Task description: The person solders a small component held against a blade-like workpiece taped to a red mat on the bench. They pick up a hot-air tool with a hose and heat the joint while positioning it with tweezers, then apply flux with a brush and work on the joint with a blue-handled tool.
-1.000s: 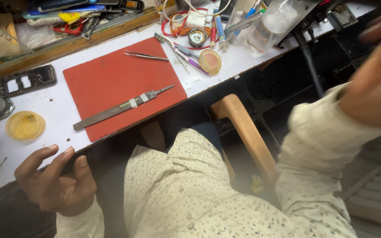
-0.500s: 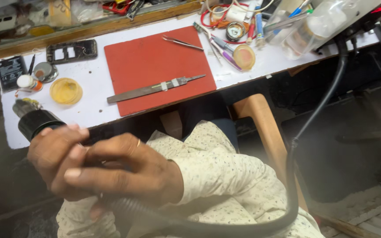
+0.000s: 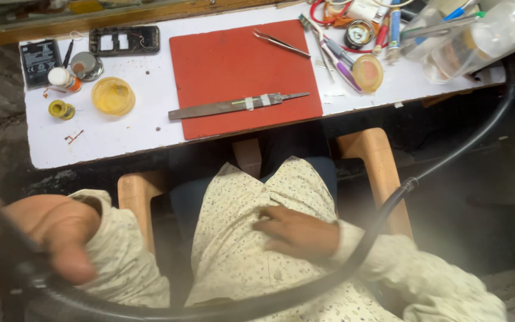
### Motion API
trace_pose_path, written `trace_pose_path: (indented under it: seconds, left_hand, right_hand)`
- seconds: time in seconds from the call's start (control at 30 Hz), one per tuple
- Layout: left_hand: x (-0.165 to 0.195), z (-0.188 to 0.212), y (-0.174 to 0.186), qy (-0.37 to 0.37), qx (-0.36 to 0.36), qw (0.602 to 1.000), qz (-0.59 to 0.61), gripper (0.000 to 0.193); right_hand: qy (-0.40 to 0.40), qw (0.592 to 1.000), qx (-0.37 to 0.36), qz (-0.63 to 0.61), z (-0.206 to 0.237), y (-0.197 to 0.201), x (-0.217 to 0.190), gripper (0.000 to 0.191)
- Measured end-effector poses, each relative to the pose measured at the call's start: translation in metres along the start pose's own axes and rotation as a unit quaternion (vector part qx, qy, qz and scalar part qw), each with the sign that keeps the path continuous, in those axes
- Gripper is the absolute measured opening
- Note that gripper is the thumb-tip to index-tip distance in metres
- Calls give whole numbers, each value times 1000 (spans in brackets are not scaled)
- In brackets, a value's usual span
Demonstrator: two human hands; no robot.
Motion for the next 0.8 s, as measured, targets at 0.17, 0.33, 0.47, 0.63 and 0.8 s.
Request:
trace_pose_path:
  seconds: [0.17,0.33,0.47,0.63,0.8]
  left_hand:
    - [0,10,-27,90,48,994,34,76]
    - [3,16,-60,159,64,981,88,87]
    - [27,15,-69,330,15,923,198,96]
    - [64,37,-96,412,75,858,297,95]
    - [91,61,-117,476,123,790,367,97]
  right_hand:
    - [-176,983,-55,12,60,-2,64,63]
    - [-440,843,93,-296,146,-17,119,45]
    - [-570,801,155,-95,197,25,129,29]
    - [-474,822,295,111,197,103,65,24]
    - [-121,899,415,69,115,173,40,15]
Point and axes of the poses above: each hand's wrist, its own z-axis away from the middle knuckle, its own y-axis out of the back of the hand, x = y × z, the point moved 1 cm from there along -z, towards the middle knuckle, and after that the axes turned 9 degrees about -y, right-handed, at the moved point
